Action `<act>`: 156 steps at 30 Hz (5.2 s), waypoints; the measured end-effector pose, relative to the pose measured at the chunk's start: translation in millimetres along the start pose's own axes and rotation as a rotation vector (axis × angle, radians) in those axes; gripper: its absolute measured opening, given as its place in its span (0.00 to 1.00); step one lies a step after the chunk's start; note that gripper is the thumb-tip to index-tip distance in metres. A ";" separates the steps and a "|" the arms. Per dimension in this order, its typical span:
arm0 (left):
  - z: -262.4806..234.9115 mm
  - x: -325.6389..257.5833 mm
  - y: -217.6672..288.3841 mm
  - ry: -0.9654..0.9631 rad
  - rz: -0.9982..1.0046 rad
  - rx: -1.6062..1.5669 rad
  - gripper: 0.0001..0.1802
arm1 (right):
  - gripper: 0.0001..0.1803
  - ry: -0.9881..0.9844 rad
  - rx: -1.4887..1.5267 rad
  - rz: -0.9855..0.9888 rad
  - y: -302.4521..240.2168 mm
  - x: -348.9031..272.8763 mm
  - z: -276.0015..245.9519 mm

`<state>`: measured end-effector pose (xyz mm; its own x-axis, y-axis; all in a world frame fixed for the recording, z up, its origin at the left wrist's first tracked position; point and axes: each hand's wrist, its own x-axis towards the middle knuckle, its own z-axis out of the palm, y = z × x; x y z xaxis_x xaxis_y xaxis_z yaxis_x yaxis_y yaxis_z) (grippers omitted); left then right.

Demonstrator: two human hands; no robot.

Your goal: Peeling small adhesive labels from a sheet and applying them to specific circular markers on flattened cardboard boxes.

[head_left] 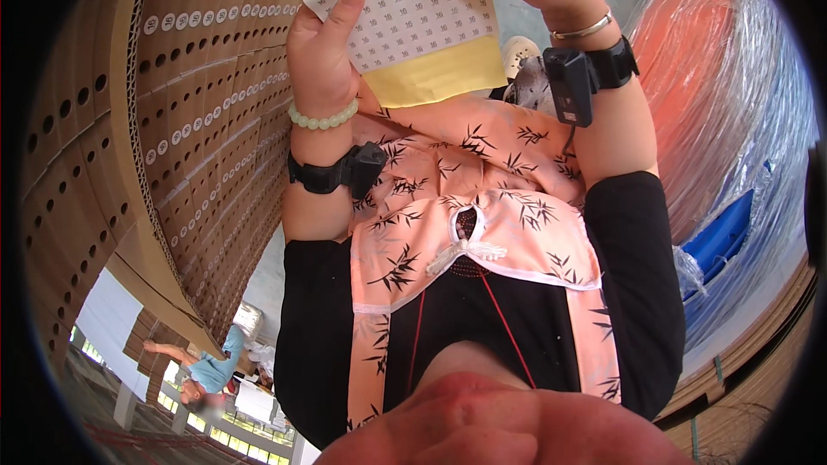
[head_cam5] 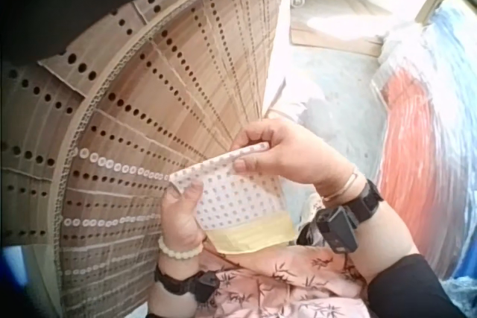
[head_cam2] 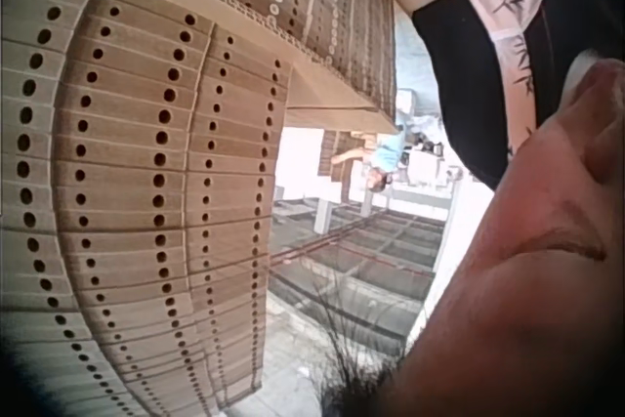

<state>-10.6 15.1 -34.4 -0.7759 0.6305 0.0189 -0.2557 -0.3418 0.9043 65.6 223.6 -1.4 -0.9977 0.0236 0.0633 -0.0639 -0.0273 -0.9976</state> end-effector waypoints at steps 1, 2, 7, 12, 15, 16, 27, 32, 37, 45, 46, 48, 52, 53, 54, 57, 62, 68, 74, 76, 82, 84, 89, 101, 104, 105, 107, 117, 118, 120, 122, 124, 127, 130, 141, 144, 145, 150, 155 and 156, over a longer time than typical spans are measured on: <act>2.2 0.7 -0.5 0.049 -0.019 -0.058 0.10 | 0.06 0.004 -0.002 0.004 2.2 0.0 -1.2; 4.1 1.9 -1.3 0.098 -0.038 -0.117 0.10 | 0.07 0.070 -0.021 0.004 3.6 -0.4 -2.7; -1.8 6.6 -1.1 0.104 0.043 0.353 0.10 | 0.10 0.144 -0.339 0.026 1.5 -1.8 -3.1; 1.9 1.2 -9.1 0.023 0.157 0.730 0.11 | 0.10 0.113 -0.324 -0.115 -3.3 -3.2 6.2; 7.5 3.2 -10.1 -0.014 0.129 0.694 0.10 | 0.08 0.055 -0.318 -0.023 -4.4 -4.5 3.2; 15.4 0.9 -7.3 0.009 0.104 0.619 0.10 | 0.07 0.065 -0.331 -0.021 -3.0 -4.5 2.8; 11.2 3.0 -17.8 0.039 0.076 0.630 0.10 | 0.06 0.201 -0.427 -0.250 22.3 2.1 15.1; 0.8 2.2 -21.6 0.001 0.066 0.695 0.10 | 0.06 0.210 -0.483 -0.262 24.5 4.4 18.0; -5.1 3.2 -27.4 -0.003 0.044 0.718 0.11 | 0.05 0.215 -0.521 -0.255 24.2 5.5 20.0; -5.4 2.4 -33.0 0.012 -0.005 0.649 0.10 | 0.03 0.289 -0.649 -0.333 30.6 8.5 24.6; -4.2 2.1 -32.8 0.009 -0.015 0.651 0.11 | 0.03 0.290 -0.659 -0.312 32.7 9.3 24.9; -4.1 1.8 -33.6 0.007 -0.027 0.651 0.11 | 0.02 0.289 -0.669 -0.289 35.3 9.6 25.9; -6.0 1.4 -32.6 0.013 -0.086 0.608 0.11 | 0.03 0.289 -0.683 -0.309 34.9 10.9 28.6; -6.1 1.6 -32.4 0.030 -0.095 0.619 0.11 | 0.03 0.269 -0.682 -0.300 35.0 11.2 28.8; -3.3 1.8 -32.6 0.031 -0.096 0.620 0.11 | 0.03 0.267 -0.681 -0.300 35.9 11.9 29.7; 5.0 3.5 -36.7 0.151 0.019 0.605 0.12 | 0.04 0.251 -0.673 -0.331 39.1 12.3 29.6; -2.5 7.3 -37.4 0.139 -0.071 0.457 0.10 | 0.05 0.266 -0.663 -0.298 30.7 11.9 30.8; -0.5 3.6 -39.0 0.088 0.160 0.718 0.10 | 0.05 0.264 -0.735 -0.306 36.4 10.2 34.4; -8.1 -1.3 -42.4 0.097 0.102 0.810 0.11 | 0.05 0.256 -0.648 -0.211 45.5 9.0 33.8; -6.2 0.9 -40.4 0.096 0.110 0.801 0.11 | 0.05 0.260 -0.636 -0.207 43.8 10.6 32.9; -6.9 5.9 -38.3 0.094 0.129 0.797 0.11 | 0.05 0.268 -0.585 -0.120 36.2 15.8 31.5; -8.2 6.5 -40.4 0.091 0.137 0.794 0.11 | 0.05 0.258 -0.575 -0.066 35.2 16.5 30.2; -10.4 1.7 -40.9 0.077 0.163 0.834 0.11 | 0.05 0.201 -0.476 -0.026 40.8 15.6 31.7; -12.2 2.9 -40.8 0.067 0.022 0.715 0.10 | 0.06 0.182 -0.561 -0.228 56.5 19.5 34.7; -13.4 2.2 -43.0 0.060 0.031 0.719 0.09 | 0.06 0.186 -0.567 -0.218 55.1 18.6 35.8; -13.1 1.9 -43.1 0.060 0.030 0.718 0.09 | 0.06 0.186 -0.567 -0.217 56.1 18.5 36.0; -12.2 1.0 -43.3 0.070 0.002 0.741 0.08 | 0.06 0.190 -0.593 -0.204 60.0 18.3 36.7; -3.8 10.7 -21.5 0.086 0.122 0.625 0.08 | 0.06 0.208 -0.250 0.078 31.1 26.2 32.3; -4.5 -1.5 -21.8 0.078 0.163 0.635 0.09 | 0.06 0.197 -0.204 0.048 33.9 16.6 39.6; -0.4 0.9 -14.1 0.068 0.179 0.637 0.09 | 0.06 0.188 -0.155 0.043 25.8 17.8 38.0; -0.9 0.6 -14.4 0.060 0.187 0.623 0.09 | 0.06 0.178 -0.134 0.090 24.2 17.8 38.2; -5.4 -3.3 -26.0 0.066 0.170 0.611 0.09 | 0.06 0.167 -0.125 0.117 34.5 14.2 38.6; -10.2 -11.3 -33.9 0.082 0.062 0.579 0.08 | 0.06 0.159 -0.101 0.232 44.6 11.1 43.6; -16.2 -17.0 -41.0 0.094 0.018 0.597 0.09 | 0.05 0.159 -0.100 0.239 54.1 9.0 47.5; -25.3 -56.8 -6.5 0.301 -0.105 0.340 0.18 | 0.08 0.282 -0.257 0.194 157.5 38.1 24.4; -28.2 -66.1 -4.5 0.346 -0.139 0.280 0.17 | 0.09 0.281 -0.266 0.181 170.9 50.8 36.2; -28.5 -67.9 -2.8 0.371 -0.164 0.233 0.17 | 0.09 0.283 -0.254 0.178 173.9 56.9 42.2; -47.5 -74.4 -6.8 0.349 -0.150 0.348 0.16 | 0.08 0.343 -0.280 0.194 180.1 76.3 55.4; -31.9 -69.5 -17.8 0.317 -0.133 0.330 0.17 | 0.08 0.344 -0.294 0.201 198.1 77.1 52.1; -30.9 -68.0 -19.5 0.324 -0.138 0.328 0.17 | 0.08 0.367 -0.327 0.174 200.3 77.2 50.4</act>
<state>29.4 -42.7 -66.5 -0.9008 0.3869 -0.1974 -0.2139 0.0004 0.9769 -25.2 169.5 -194.9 -0.9159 0.3969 -0.0605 0.1712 0.2499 -0.9530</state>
